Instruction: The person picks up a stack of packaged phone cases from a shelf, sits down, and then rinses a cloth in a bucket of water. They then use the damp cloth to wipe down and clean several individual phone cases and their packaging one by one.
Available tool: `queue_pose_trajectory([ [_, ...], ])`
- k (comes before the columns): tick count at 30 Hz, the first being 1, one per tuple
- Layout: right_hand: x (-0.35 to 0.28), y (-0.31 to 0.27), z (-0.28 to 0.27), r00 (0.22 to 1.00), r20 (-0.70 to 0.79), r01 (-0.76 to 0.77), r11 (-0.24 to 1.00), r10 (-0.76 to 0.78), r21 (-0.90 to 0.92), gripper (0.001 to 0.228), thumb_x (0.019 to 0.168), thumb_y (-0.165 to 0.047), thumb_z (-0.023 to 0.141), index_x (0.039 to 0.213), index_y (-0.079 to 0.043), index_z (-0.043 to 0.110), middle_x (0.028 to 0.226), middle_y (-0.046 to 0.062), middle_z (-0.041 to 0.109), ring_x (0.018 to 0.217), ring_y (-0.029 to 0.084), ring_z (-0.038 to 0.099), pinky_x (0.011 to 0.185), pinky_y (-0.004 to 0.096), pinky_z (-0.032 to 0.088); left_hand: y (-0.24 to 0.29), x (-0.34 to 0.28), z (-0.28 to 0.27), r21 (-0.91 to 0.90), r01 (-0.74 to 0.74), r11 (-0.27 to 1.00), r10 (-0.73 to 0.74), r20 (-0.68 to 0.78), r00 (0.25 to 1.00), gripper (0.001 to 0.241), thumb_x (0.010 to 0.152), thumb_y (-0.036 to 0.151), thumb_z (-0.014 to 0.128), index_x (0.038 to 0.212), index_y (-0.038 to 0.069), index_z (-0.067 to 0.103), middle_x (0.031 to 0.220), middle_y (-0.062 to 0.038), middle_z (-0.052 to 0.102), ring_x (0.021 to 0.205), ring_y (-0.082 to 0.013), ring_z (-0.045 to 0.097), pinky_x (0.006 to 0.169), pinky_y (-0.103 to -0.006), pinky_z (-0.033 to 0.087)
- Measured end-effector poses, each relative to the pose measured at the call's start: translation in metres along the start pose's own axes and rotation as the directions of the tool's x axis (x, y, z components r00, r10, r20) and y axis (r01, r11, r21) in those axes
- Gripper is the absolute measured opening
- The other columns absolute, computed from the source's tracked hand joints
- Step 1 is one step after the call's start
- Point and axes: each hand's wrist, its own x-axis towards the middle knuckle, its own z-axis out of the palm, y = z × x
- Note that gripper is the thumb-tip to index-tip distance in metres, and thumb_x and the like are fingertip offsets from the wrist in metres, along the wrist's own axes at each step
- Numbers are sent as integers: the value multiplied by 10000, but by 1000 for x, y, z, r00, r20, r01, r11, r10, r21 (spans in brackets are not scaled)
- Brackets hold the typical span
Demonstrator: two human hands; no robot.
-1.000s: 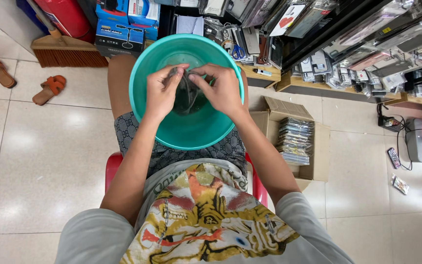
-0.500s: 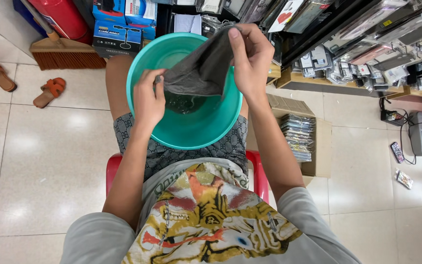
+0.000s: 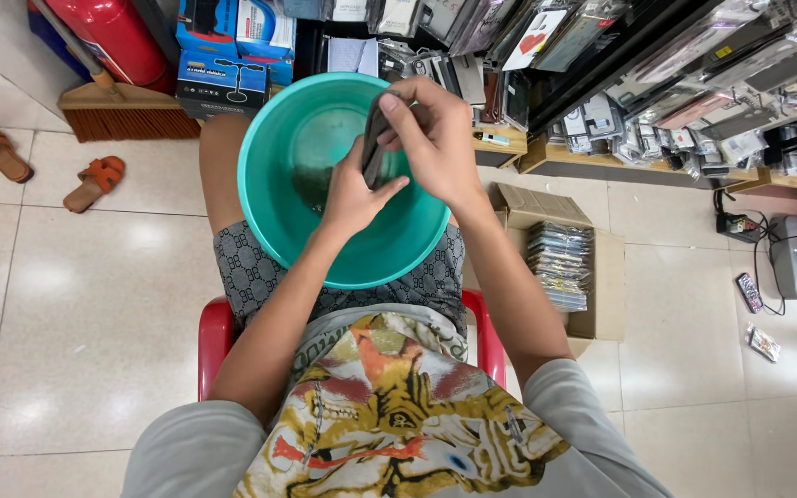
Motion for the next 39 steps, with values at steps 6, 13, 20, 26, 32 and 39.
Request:
queue_pose_trajectory([
  [6, -2, 2, -22, 978, -185, -49, 972, 93, 229, 210, 1020, -241, 614, 1001, -32, 630, 889, 129, 698, 665, 215, 761, 533, 243, 607, -6, -3, 0, -61, 83, 995, -87, -65, 994, 163, 931, 216, 760, 995, 110, 653, 813, -19, 674, 714, -188, 624, 635, -339, 487],
  [13, -26, 42, -54, 878, -388, -145, 928, 280, 343, 227, 973, -271, 658, 973, -45, 638, 783, 127, 706, 613, 219, 754, 503, 252, 603, -21, -10, -28, -233, 235, 944, -218, 95, 971, 103, 897, 129, 735, 929, 121, 638, 782, 6, 555, 690, -108, 509, 617, -282, 403],
  [20, -78, 74, -34, 840, -405, -264, 924, 361, 276, 193, 1026, -145, 643, 945, 26, 681, 804, 135, 649, 566, 242, 727, 440, 249, 580, -59, -10, -16, -845, 36, 534, -180, -72, 981, 357, 878, 225, 691, 1203, 87, 639, 1210, -113, 658, 1068, -212, 670, 899, -353, 554],
  [26, -114, 70, 18, 958, -166, -284, 861, 235, -422, 123, 933, -175, 735, 950, -56, 758, 767, 99, 744, 562, 226, 727, 500, 350, 553, -85, 11, -2, -921, -4, 390, -494, -213, 843, 243, 932, 196, 782, 1051, 80, 605, 988, -111, 682, 895, -223, 724, 933, -415, 633],
  [32, -102, 109, 50, 972, 17, -203, 878, 233, -435, 601, 926, -297, 713, 1398, 16, 510, 1232, 243, 587, 737, 306, 741, 634, 455, 602, -94, 15, 5, -683, 113, 721, -470, -363, 805, 373, 973, 181, 788, 1212, 134, 505, 667, -40, 552, 594, -135, 606, 697, -315, 583],
  [39, -65, 118, 85, 955, -259, -189, 971, 146, -148, 578, 1136, -423, 205, 1551, -98, 442, 1517, 158, 529, 1380, 425, 492, 1126, 544, 399, -51, 6, 8, -426, 19, 904, -167, -313, 935, 346, 1114, 372, 469, 1275, 118, 641, 1257, -105, 628, 1195, -182, 485, 1033, -325, 346],
])
